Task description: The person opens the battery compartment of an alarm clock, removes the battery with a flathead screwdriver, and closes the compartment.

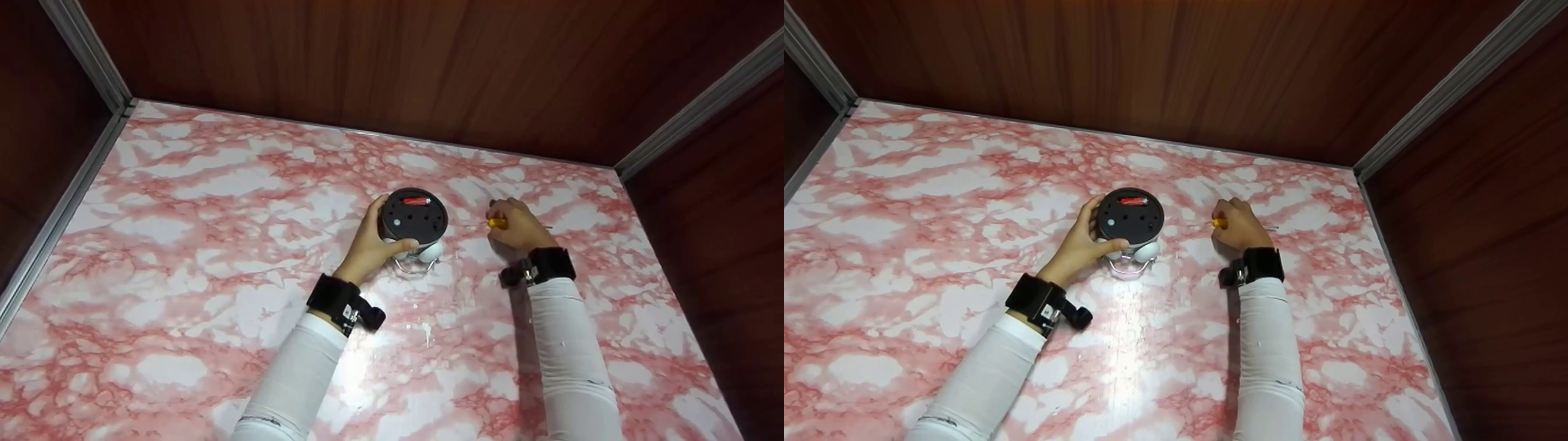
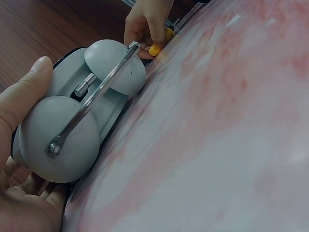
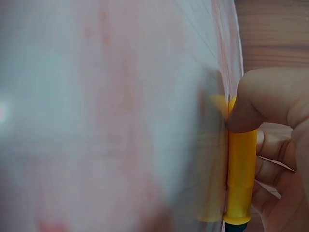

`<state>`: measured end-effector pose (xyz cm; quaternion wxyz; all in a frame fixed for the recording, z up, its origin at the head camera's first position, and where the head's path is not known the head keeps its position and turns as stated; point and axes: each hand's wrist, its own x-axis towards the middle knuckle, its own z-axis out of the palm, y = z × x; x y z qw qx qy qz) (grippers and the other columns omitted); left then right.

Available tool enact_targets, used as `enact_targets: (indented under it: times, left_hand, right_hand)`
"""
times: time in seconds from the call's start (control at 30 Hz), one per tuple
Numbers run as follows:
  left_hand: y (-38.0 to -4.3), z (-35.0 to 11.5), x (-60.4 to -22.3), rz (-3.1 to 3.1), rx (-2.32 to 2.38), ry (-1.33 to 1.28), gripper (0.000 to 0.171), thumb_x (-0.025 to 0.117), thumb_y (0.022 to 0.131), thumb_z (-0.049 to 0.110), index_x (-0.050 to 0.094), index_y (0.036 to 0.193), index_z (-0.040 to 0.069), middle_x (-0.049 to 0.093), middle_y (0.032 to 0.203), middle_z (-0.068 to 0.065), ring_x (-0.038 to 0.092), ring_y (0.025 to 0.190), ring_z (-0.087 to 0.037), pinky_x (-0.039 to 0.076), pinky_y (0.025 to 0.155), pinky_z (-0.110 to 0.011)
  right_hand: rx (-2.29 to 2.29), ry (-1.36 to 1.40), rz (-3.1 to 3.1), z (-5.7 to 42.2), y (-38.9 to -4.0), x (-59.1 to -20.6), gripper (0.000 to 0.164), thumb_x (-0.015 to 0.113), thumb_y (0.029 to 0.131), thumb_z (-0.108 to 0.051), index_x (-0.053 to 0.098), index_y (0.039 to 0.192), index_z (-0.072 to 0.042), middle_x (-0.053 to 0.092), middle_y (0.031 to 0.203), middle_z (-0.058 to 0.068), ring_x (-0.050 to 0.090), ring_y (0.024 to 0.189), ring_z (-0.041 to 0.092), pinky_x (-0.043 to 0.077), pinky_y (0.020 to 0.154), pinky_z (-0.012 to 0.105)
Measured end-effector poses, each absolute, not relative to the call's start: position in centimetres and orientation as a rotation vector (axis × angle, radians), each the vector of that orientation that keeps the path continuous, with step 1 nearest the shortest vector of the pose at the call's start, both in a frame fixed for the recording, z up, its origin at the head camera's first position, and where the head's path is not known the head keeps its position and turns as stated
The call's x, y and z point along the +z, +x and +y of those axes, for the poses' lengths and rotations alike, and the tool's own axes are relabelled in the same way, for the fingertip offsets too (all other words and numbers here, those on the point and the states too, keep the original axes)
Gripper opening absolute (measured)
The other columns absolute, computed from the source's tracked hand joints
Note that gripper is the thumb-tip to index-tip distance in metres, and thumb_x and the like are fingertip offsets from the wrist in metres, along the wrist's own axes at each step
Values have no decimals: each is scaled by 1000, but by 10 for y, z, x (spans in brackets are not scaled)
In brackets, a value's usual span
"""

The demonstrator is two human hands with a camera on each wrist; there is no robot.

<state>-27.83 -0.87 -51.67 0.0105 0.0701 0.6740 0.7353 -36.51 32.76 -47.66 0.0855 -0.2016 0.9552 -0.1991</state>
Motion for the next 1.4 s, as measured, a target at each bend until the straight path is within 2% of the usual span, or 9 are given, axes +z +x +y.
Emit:
enact_targets:
  times: [0.4,0.67,1.17,1.4]
  left_hand:
    - [-277,-10,-516,2136,2261,237,105,91,76,12,27,158,12,36,158,-12,40,142,-25,29,118,-36]
    - [-278,-9,-516,2117,2283,254,105,91,75,11,27,158,12,37,157,-12,39,142,-25,28,119,-36]
    - [-278,-11,-516,2139,2239,235,107,91,76,16,25,160,15,33,160,-10,37,144,-25,29,118,-38]
    - [-277,-10,-514,2107,2277,234,106,92,75,12,26,159,14,34,159,-11,38,142,-26,28,119,-39]
  right_hand:
    - [-557,-571,2841,322,-362,-471,25,69,88,-10,61,111,-3,52,110,17,46,101,33,42,87,46]
    - [-552,-534,2838,322,-362,-472,26,69,88,-9,61,112,-2,52,112,19,47,106,35,42,93,49]
    - [-551,-557,2838,321,-360,-469,28,67,89,-10,61,115,-2,52,116,20,48,107,36,44,93,50]
    - [-508,-569,2841,318,-361,-468,27,65,89,-11,59,114,-2,52,112,19,47,107,36,43,91,49]
